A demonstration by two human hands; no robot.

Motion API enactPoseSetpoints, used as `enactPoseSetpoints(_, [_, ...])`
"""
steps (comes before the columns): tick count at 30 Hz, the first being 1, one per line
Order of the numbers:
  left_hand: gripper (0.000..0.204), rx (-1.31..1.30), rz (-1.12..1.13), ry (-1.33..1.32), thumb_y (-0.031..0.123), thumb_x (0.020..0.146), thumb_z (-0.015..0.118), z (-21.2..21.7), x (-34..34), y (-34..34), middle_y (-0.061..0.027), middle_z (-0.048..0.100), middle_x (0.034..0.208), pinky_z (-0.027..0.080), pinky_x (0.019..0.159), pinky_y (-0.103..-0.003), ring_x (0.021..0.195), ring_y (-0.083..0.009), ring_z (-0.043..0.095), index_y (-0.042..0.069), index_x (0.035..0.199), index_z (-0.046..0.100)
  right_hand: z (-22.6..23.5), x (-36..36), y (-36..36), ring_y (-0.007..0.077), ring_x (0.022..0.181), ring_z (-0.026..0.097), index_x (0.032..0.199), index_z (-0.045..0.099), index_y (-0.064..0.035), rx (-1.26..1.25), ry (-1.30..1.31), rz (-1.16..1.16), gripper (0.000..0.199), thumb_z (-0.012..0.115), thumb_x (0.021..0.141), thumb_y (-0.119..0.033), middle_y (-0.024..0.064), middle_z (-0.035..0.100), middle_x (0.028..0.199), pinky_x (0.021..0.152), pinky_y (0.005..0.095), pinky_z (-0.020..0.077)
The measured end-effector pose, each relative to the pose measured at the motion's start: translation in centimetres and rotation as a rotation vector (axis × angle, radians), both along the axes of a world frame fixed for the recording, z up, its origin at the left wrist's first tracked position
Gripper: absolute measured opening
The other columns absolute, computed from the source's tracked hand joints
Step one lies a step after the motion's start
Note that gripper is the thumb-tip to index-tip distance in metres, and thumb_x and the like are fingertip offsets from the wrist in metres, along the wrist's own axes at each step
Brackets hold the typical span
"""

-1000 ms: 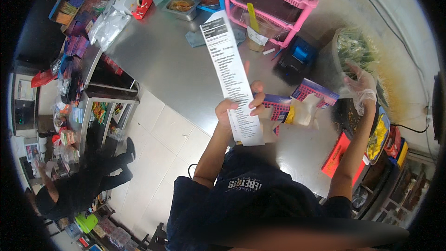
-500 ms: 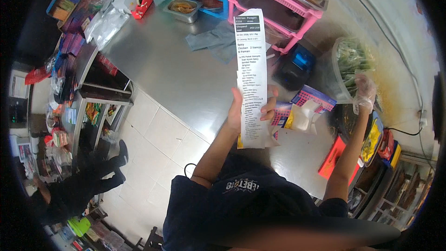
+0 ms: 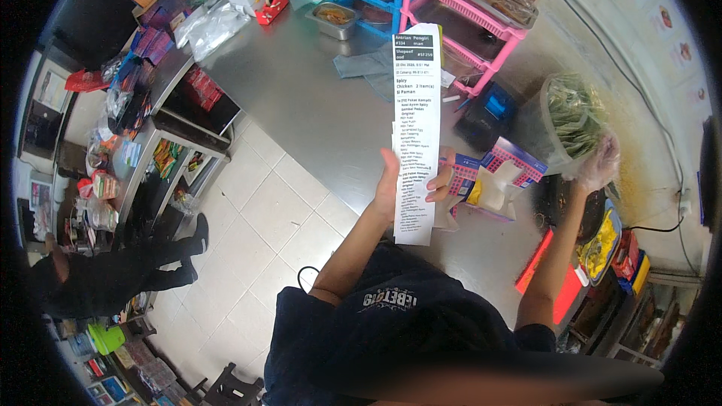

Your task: The person assembles takeout orders by placing food items into boxes and containers. They handle receipts, boxes, and containers, and retrieve items from a display case and storage bins. The person also places receipts into boxes and stacks containers.

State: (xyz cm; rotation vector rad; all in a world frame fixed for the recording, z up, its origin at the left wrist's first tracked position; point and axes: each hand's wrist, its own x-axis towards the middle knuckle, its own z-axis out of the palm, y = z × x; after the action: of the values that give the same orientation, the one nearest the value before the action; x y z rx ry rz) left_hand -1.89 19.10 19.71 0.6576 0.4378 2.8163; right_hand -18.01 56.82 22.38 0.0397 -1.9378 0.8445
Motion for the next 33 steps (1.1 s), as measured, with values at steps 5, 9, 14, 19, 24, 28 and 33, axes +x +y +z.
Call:
enactPoseSetpoints(5, [0.084, -0.004, 0.058, -0.028, 0.075, 0.087, 0.03, 0.4, 2.4, 0.0, -0.0147, 0.044, 0.116, 0.037, 0.057, -0.024, 0.073, -0.0125, 0.038, 0.01, 0.141, 0.03, -8.4, 6.4, -10.4, 0.0159, 0.079, 0.058, 0.093, 0.063, -0.0042, -0.473, -0.322, 0.514, 0.014, 0.058, 0.093, -0.018, 0.0058, 0.06, 0.083, 0.076, 0.0307, 0.0465])
enactPoseSetpoints(9, [0.084, -0.044, 0.128, -0.045, 0.075, 0.087, 0.028, 1.0, 4.3, -0.1, -0.0147, 0.044, 0.115, 0.037, 0.056, -0.024, 0.072, -0.0123, 0.037, 0.011, 0.141, 0.029, -15.7, 10.5, -16.3, 0.0224, 0.083, 0.062, 0.093, 0.064, -0.0065, 0.406, -0.615, 0.541, 0.015, 0.056, 0.09, -0.018, 0.0095, 0.064, 0.092, 0.071, 0.0365, 0.0508])
enactPoseSetpoints(14, [0.085, -0.088, 0.225, -0.111, 0.076, 0.086, 0.027, 1.5, 6.3, -0.2, -0.0136, 0.044, 0.113, 0.037, 0.056, -0.023, 0.07, -0.0117, 0.036, 0.01, 0.14, 0.03, -21.0, 12.5, -19.6, 0.0246, 0.09, 0.063, 0.106, 0.062, -0.0122, 1.023, -0.513, 0.594, 0.022, 0.054, 0.086, -0.017, 0.0089, 0.064, 0.094, 0.071, 0.0416, 0.0528])
enactPoseSetpoints(19, [0.084, -0.084, 0.259, -0.113, 0.076, 0.086, 0.027, 1.2, 5.6, -1.5, -0.0132, 0.044, 0.113, 0.037, 0.056, -0.023, 0.069, -0.0116, 0.036, 0.01, 0.139, 0.031, -19.4, 12.9, -20.8, 0.0246, 0.088, 0.063, 0.112, 0.06, -0.0145, 0.978, -0.663, 0.788, 0.028, 0.056, 0.085, -0.021, 0.0078, 0.064, 0.094, 0.066, 0.0437, 0.0532])
enactPoseSetpoints(24, [0.082, 0.013, 0.305, -0.105, 0.076, 0.086, 0.03, 0.3, 2.6, -6.6, -0.0129, 0.044, 0.112, 0.036, 0.057, -0.023, 0.071, -0.0123, 0.036, 0.014, 0.14, 0.032, -11.8, 8.2, -24.3, 0.0288, 0.086, 0.063, 0.102, 0.065, -0.0142, 0.836, -0.516, 0.655, 0.021, 0.055, 0.087, -0.026, 0.0112, 0.064, 0.09, 0.066, 0.0436, 0.052])
enactPoseSetpoints(28, [0.078, 0.116, 0.344, -0.112, 0.074, 0.086, 0.032, -0.5, -1.1, -13.2, -0.0126, 0.044, 0.113, 0.036, 0.057, -0.023, 0.071, -0.0128, 0.036, 0.017, 0.139, 0.034, -7.8, -1.8, -31.6, 0.0344, 0.084, 0.062, 0.094, 0.068, -0.0113, 0.7, -0.327, 0.714, 0.025, 0.052, 0.09, -0.03, 0.0157, 0.065, 0.091, 0.068, 0.046, 0.051])
enactPoseSetpoints(33, [0.078, 0.068, 0.418, -0.148, 0.074, 0.086, 0.033, -0.7, -6.8, -22.3, -0.012, 0.046, 0.11, 0.037, 0.056, -0.024, 0.07, -0.0126, 0.038, 0.017, 0.139, 0.034, -9.1, -14.5, -42.7, 0.0395, 0.096, 0.061, 0.1, 0.065, -0.0023, 0.798, -0.692, 0.486, 0.03, 0.048, 0.092, -0.025, 0.0208, 0.064, 0.102, 0.083, 0.0466, 0.0482])
